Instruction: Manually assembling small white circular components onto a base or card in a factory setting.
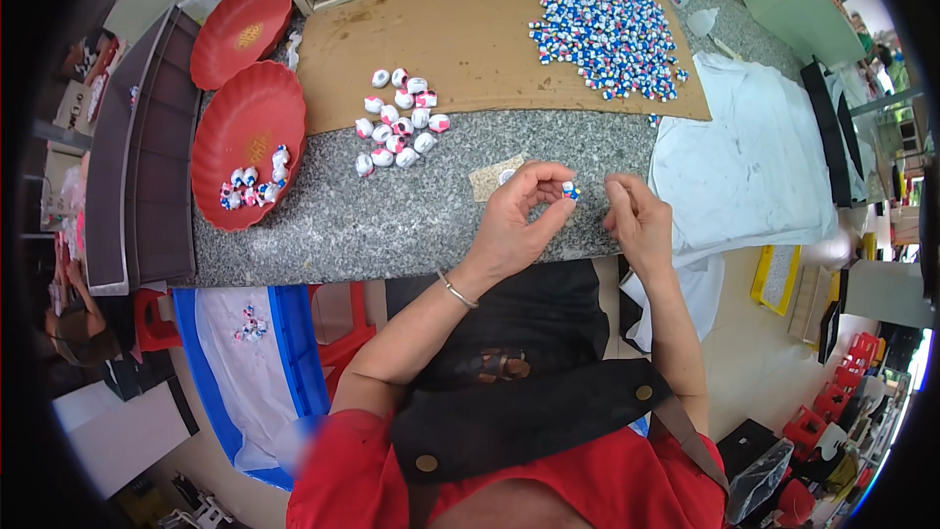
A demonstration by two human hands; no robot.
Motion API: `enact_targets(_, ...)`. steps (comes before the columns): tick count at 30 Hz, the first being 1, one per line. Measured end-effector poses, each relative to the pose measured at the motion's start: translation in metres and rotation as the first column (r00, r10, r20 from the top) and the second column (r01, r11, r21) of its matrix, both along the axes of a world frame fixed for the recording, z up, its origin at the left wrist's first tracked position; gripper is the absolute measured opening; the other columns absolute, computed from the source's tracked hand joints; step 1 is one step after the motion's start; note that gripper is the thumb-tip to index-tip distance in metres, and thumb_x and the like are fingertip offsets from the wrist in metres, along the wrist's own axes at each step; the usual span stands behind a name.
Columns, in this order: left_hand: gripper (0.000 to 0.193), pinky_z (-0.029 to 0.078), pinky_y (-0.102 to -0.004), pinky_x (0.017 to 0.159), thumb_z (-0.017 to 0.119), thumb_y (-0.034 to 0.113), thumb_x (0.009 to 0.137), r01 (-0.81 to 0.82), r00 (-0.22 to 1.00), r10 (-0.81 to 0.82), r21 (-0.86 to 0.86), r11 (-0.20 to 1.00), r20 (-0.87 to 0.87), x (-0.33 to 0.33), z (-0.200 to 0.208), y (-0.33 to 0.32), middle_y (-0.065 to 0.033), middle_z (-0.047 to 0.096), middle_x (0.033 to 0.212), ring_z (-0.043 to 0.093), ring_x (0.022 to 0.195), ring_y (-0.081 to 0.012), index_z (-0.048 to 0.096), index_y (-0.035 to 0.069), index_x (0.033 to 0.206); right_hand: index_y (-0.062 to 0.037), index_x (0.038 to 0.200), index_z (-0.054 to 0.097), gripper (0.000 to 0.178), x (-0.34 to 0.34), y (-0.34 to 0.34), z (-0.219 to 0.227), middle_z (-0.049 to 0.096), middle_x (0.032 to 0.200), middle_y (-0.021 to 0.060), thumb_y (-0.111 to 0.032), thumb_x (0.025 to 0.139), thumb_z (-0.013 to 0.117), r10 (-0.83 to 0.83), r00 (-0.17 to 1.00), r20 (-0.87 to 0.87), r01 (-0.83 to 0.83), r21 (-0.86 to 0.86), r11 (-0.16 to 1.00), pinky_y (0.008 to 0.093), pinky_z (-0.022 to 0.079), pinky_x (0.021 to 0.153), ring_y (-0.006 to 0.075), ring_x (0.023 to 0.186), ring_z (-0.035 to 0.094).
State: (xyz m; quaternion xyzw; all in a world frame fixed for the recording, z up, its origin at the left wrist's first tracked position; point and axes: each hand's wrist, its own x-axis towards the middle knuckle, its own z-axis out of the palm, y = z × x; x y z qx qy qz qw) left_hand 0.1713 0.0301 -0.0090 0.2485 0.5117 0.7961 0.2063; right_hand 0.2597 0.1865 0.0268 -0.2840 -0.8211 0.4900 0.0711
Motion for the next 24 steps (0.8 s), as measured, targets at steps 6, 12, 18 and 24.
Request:
enact_targets(6, 0.027, 0.052, -0.0254, 0.091, 0.061, -0.006, 0.09, 0.164, 0.939, -0.195, 0.127, 0.978, 0.283, -0.001, -0.006, -0.003, -0.0079, 0.063, 0.108, 0.063, 0.1, -0.0127, 0.058, -0.003, 0.117, -0.003, 0.118, 0.066, 0.032, -0.001, -0.021, 0.001, 0.063, 0.101, 0.0074, 0.001, 0.086, 0.067, 0.126, 0.885, -0.448, -0.225, -0.175, 0.958, 0.0249, 0.051, 0.081, 0.0134, 0.089, 0.062)
enact_targets(12, 0.02, 0.057, -0.0277, 0.086, 0.057, -0.001, 0.094, 0.14, 0.953, -0.14, 0.019, 0.99, 0.267, -0.004, -0.005, -0.015, -0.0133, 0.067, 0.108, 0.067, 0.096, -0.0167, 0.064, -0.004, 0.113, -0.0005, 0.106, 0.068, 0.023, -0.011, -0.028, -0.004, 0.063, 0.101, 0.008, 0.001, 0.084, 0.069, 0.158, 0.905, -0.395, -0.189, -0.042, 0.981, 0.0254, 0.051, 0.078, 0.0147, 0.089, 0.062)
enact_targets(18, 0.015, 0.054, -0.0276, 0.07, 0.067, 0.001, 0.085, -0.344, 0.857, 0.175, -0.286, 0.894, -0.485, -0.051, 0.004, -0.048, -0.0101, 0.069, 0.1, 0.068, 0.084, -0.0194, 0.068, 0.0, 0.1, -0.0003, 0.102, 0.06, 0.015, -0.033, -0.021, -0.015, 0.063, 0.095, 0.0105, 0.0, 0.087, 0.064, 0.238, 0.917, -0.321, -0.201, 0.144, 0.969, 0.0287, 0.052, 0.072, 0.0181, 0.083, 0.064)
enact_targets(24, 0.008, 0.047, -0.0393, 0.075, 0.067, 0.002, 0.074, -0.698, 0.389, -0.11, -0.37, 0.612, -0.915, -0.119, 0.009, -0.076, -0.0082, 0.061, 0.083, 0.057, 0.089, -0.0282, 0.064, 0.003, 0.081, -0.0023, 0.1, 0.064, 0.016, -0.061, 0.016, -0.024, 0.063, 0.091, 0.0169, 0.0, 0.084, 0.062, 0.493, 0.869, 0.039, -0.354, 0.746, 0.564, 0.042, 0.051, 0.069, 0.0368, 0.08, 0.063)
